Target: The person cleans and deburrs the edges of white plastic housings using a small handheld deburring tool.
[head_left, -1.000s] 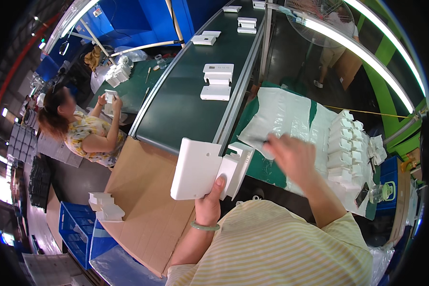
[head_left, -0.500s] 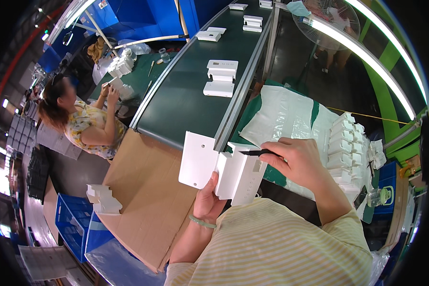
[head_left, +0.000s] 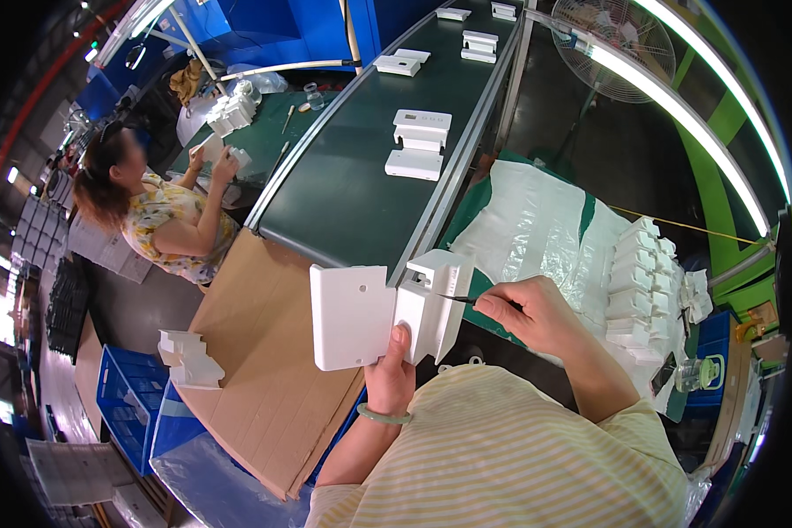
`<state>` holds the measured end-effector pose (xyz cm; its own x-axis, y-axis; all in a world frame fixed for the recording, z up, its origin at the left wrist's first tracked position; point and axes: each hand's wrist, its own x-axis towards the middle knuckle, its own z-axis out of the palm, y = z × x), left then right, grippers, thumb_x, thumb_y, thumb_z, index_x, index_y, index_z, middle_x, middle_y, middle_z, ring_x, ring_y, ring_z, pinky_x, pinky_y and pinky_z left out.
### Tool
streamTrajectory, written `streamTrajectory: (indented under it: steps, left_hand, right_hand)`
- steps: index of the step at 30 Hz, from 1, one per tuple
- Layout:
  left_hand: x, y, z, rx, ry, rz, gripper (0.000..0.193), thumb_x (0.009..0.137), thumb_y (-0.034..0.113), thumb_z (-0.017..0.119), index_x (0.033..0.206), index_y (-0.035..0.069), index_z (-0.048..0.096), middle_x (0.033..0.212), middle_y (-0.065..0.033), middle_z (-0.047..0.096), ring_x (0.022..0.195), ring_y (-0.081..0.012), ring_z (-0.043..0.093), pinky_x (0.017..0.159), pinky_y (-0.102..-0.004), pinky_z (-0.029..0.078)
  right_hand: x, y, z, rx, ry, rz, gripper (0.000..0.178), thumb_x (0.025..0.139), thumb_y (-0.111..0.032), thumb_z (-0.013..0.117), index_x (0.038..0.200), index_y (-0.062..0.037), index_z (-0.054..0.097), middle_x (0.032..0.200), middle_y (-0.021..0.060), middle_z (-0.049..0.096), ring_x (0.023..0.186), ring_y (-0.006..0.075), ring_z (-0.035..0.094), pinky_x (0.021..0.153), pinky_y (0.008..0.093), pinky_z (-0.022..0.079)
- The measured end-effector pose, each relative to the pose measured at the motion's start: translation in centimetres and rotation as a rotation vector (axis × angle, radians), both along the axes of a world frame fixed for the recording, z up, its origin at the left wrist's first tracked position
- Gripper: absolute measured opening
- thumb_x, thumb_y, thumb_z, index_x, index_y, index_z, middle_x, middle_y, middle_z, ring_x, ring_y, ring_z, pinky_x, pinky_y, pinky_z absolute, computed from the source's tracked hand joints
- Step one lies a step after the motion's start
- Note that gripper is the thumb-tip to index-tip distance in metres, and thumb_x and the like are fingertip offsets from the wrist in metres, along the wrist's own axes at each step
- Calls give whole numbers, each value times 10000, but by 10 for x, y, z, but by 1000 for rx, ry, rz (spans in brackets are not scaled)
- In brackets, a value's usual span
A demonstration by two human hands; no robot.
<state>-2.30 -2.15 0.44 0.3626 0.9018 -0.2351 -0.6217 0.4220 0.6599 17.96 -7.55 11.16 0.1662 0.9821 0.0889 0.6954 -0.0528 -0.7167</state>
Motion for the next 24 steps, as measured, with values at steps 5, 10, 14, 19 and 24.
streamTrajectory:
  steps: [5, 10, 14, 19, 24]
  left_hand:
    - [0, -1, 3, 133, 121, 61, 594, 844, 291, 715, 1301, 37, 433, 1211, -64, 521, 1140, -189, 500, 983, -359, 409]
    - [0, -2, 3, 178, 157, 77, 610, 827, 303, 734, 1287, 29, 441, 1213, -61, 511, 1129, -186, 499, 977, -347, 404]
    - [0, -3, 3, 192, 157, 83, 605, 831, 300, 730, 1286, 24, 442, 1216, -59, 508, 1135, -183, 494, 981, -345, 401]
    - [1, -2, -1, 199, 205, 91, 578, 846, 283, 715, 1286, 25, 443, 1212, -57, 510, 1129, -177, 495, 980, -342, 400]
    - [3, 1, 6, 48, 163, 46, 573, 856, 296, 706, 1288, 20, 451, 1230, -73, 511, 1135, -182, 494, 992, -329, 381]
  right_hand:
    - [0, 0, -5, -110, 60, -20, 364, 891, -441, 598, 863, -100, 721, 557, 92, 573, 494, 265, 557, 484, 361, 401]
    - [1, 1, -8, -118, 91, -1, 322, 911, -362, 596, 877, -66, 719, 534, 64, 561, 469, 177, 520, 458, 308, 376]
    - [2, 2, -12, -104, 99, 33, 273, 928, -268, 606, 877, -24, 714, 509, 32, 548, 448, 83, 486, 432, 255, 356]
    - [-1, 4, -12, -3, -62, -9, 273, 880, -334, 633, 855, -73, 709, 575, 61, 589, 489, 192, 550, 452, 321, 387]
    - [21, 20, -17, 364, -714, -302, 232, 810, -301, 698, 931, -106, 662, 684, 56, 605, 586, 240, 602, 485, 357, 425]
